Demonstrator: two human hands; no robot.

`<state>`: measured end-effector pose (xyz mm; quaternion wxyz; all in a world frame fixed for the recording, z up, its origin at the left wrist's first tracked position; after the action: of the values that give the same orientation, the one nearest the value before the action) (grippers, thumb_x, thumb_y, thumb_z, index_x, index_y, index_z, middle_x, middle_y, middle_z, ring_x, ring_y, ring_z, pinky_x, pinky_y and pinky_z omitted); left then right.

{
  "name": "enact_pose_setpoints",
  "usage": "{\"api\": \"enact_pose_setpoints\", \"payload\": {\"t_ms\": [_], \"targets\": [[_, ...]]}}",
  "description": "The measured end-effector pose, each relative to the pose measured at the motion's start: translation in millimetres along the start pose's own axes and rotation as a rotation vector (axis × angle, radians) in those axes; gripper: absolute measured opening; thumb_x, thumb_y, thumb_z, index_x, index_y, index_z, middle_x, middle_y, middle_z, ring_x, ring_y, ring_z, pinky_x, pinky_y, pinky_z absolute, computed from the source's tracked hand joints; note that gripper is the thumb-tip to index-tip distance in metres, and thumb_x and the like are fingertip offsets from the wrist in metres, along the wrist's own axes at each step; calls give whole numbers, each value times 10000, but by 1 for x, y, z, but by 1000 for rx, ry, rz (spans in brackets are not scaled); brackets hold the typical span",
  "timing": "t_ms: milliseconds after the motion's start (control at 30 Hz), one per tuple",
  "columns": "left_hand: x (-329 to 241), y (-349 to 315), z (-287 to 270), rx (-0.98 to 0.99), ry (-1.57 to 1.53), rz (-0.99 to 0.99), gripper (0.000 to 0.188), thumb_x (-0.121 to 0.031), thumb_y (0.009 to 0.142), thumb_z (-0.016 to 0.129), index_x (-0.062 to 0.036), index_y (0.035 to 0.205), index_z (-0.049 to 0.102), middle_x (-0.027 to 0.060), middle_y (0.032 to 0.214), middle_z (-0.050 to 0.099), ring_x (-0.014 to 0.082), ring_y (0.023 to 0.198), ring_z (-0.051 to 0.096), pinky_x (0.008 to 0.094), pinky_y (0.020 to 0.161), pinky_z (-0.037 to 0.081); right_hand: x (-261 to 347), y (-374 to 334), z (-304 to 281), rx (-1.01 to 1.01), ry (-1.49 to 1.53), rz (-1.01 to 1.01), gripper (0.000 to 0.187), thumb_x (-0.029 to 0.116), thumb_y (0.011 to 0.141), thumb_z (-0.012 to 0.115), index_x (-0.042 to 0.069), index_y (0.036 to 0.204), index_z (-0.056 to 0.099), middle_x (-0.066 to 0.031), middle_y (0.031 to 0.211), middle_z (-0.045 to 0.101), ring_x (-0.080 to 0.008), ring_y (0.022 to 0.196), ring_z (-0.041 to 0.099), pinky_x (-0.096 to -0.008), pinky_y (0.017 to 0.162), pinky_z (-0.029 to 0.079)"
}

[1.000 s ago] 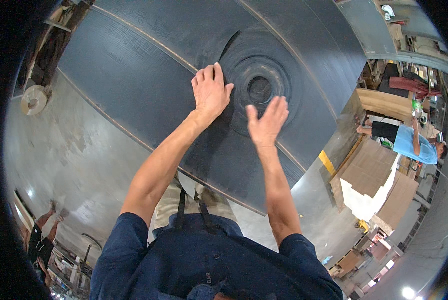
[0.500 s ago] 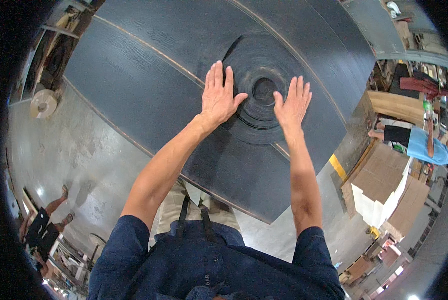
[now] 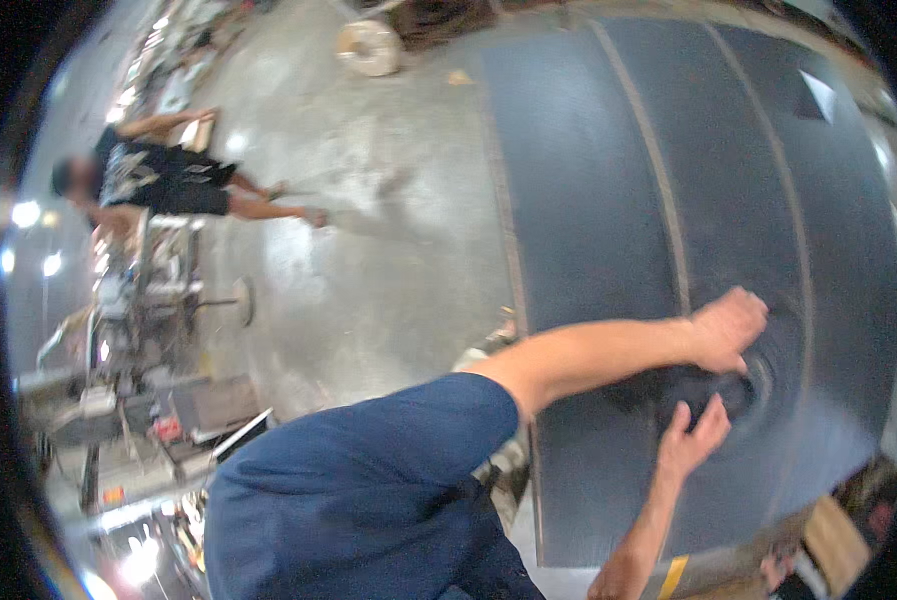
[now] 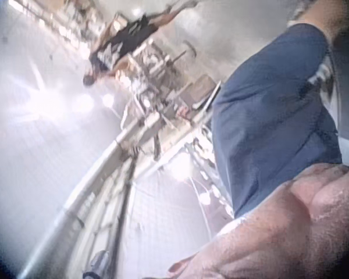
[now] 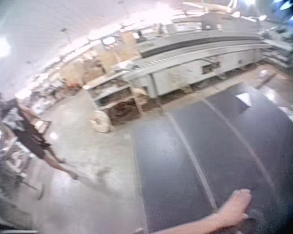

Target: The person applies a black edging strip to the circular cutout of a wooden panel by hand, smoothing it down along the inner edge. The person then picks up a larger coil of edging material and continues the application process with another worker.

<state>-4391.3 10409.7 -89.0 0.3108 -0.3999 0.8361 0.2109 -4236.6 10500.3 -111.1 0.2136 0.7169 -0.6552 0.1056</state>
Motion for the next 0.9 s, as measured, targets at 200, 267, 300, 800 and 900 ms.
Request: {"api": "enact_pose_setpoints", "payload": {"t_ms": [200,267,300,800,900], "targets": [[26,1,53,-221,128,124,941,-557,786,631,132,1369,366,301,1485,278,413,1422,200,513,1180,102,25,-2,27,34,-268,34,1099,642,708,708,-16,1464,254,-274,1422,345,-435,1321,341,-584,1111,223],[25,9,54,-186,77,142,950,-566,786,626,136,1369,363,307,1483,273,413,1422,197,510,1181,103,21,3,28,30,-335,16,1103,657,709,696,-7,1469,253,-273,1422,343,-436,1318,344,-587,1110,226],[25,12,54,-169,51,149,955,-571,786,624,139,1369,361,311,1482,271,414,1423,196,508,1182,104,16,4,26,35,-336,1,1091,657,715,691,-4,1468,260,-272,1422,344,-437,1316,347,-586,1109,230],[7,11,44,-160,-155,151,656,-188,780,664,70,1329,415,235,1400,412,380,1353,328,473,1154,219,40,-8,-1,23,-182,146,951,277,649,791,14,1428,315,-258,1333,398,-423,1243,378,-521,1049,298],[5,-13,49,-92,-376,10,602,-102,841,589,77,1370,363,268,1433,360,411,1351,328,436,1118,304,19,-29,20,1,-160,154,977,312,650,791,45,1446,292,-254,1354,370,-430,1244,357,-543,1057,292]]}}
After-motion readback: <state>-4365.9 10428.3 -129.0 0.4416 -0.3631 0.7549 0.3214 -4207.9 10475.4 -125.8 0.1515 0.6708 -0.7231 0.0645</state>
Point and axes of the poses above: each hand's wrist, its own y-axis towards the middle knuckle, its own z-axis out of the palm, x = y × z, the point moved 8 cm from there along y, towards the middle knuckle
